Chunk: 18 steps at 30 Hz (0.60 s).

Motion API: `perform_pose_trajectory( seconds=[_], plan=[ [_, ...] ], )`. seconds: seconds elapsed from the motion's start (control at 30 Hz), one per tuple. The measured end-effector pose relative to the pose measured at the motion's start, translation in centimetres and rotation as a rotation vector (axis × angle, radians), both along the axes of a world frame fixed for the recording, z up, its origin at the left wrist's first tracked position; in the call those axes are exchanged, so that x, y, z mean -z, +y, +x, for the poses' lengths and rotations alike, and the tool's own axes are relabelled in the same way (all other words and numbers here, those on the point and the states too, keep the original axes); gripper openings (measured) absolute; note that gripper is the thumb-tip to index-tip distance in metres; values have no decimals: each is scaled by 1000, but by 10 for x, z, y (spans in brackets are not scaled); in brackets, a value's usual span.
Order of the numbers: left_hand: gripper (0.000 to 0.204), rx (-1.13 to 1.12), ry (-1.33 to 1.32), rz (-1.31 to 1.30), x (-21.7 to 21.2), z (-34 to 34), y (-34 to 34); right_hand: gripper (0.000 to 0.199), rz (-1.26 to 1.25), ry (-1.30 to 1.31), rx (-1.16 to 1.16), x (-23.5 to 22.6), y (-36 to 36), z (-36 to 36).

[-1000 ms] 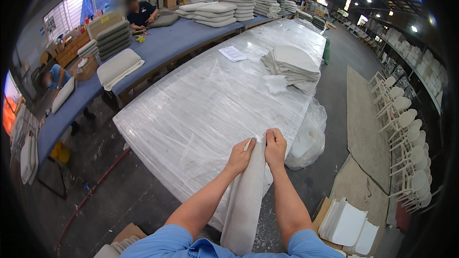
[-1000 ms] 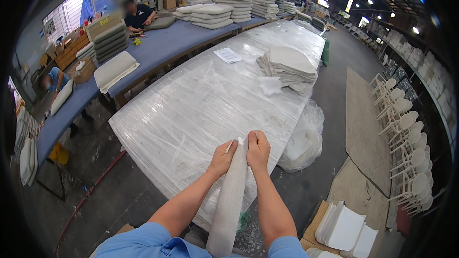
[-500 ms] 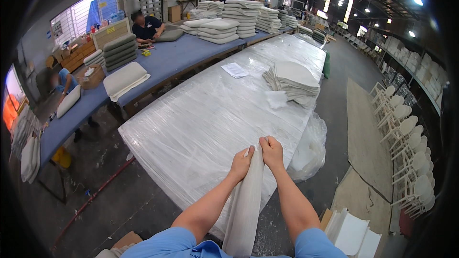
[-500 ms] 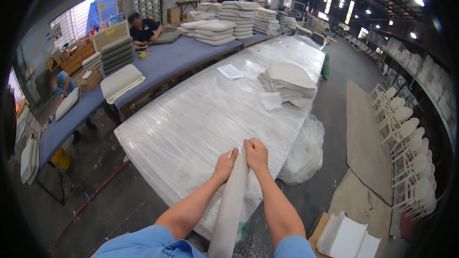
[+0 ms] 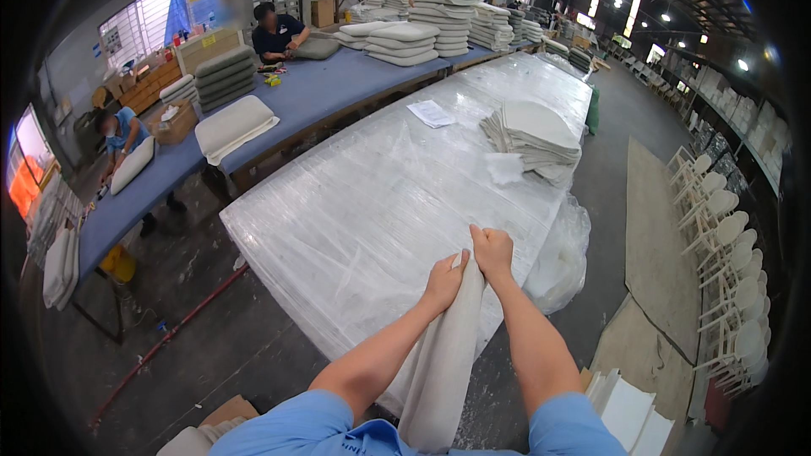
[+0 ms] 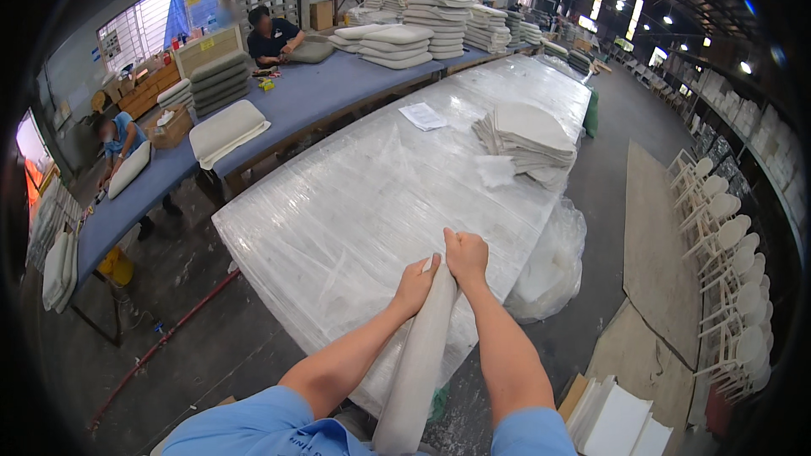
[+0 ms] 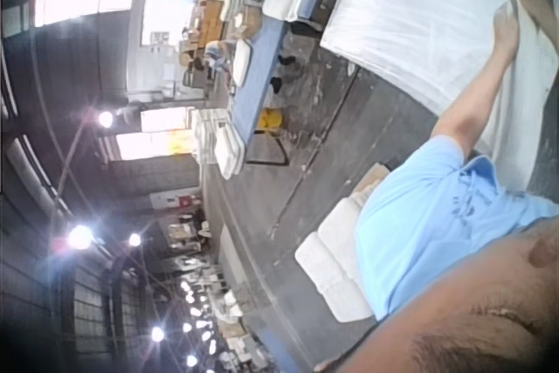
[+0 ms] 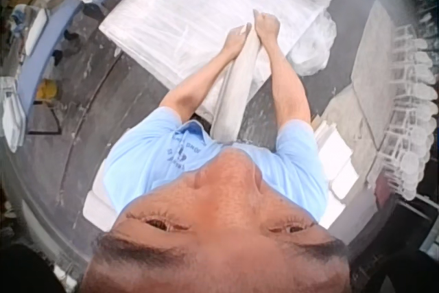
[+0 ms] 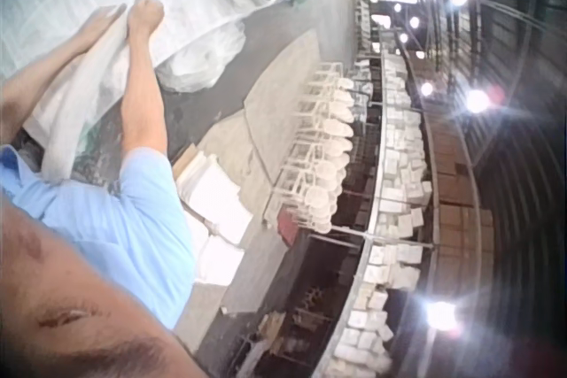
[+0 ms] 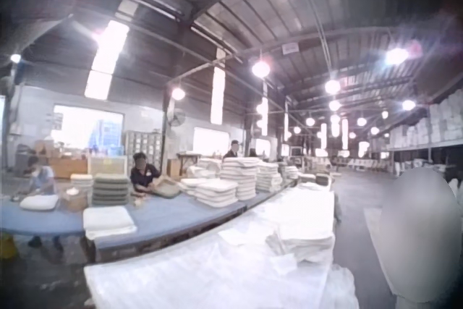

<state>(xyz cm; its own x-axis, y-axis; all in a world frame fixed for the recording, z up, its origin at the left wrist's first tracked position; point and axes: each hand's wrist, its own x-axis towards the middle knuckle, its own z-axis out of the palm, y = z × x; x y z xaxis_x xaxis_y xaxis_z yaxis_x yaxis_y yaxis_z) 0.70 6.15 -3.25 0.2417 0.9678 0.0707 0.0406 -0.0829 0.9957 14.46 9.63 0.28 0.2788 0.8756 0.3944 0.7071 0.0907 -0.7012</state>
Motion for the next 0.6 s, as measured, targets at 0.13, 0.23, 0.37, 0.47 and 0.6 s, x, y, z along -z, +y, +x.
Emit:
perform_pose_trajectory(
  seconds=[0.13, 0.23, 0.37, 0.47, 0.6],
  plan=[
    [58, -33, 11, -1, 3, -2, 2, 53, -100, -55, 14, 6, 10, -3],
    [56, 7, -189, -102, 4, 8, 4, 52, -49, -193, 10, 12, 13, 13],
    [57, 92, -201, -82, 15, -10, 25, 17, 444, -17, -115, -7, -5, 1],
    [61, 81, -142, -52, 24, -34, 34, 12, 262, 144, -456, -50, -96, -40],
    [66, 240, -154, -146, 11, -10, 30, 23, 183, -148, -957, -53, -140, -41]
  ],
)
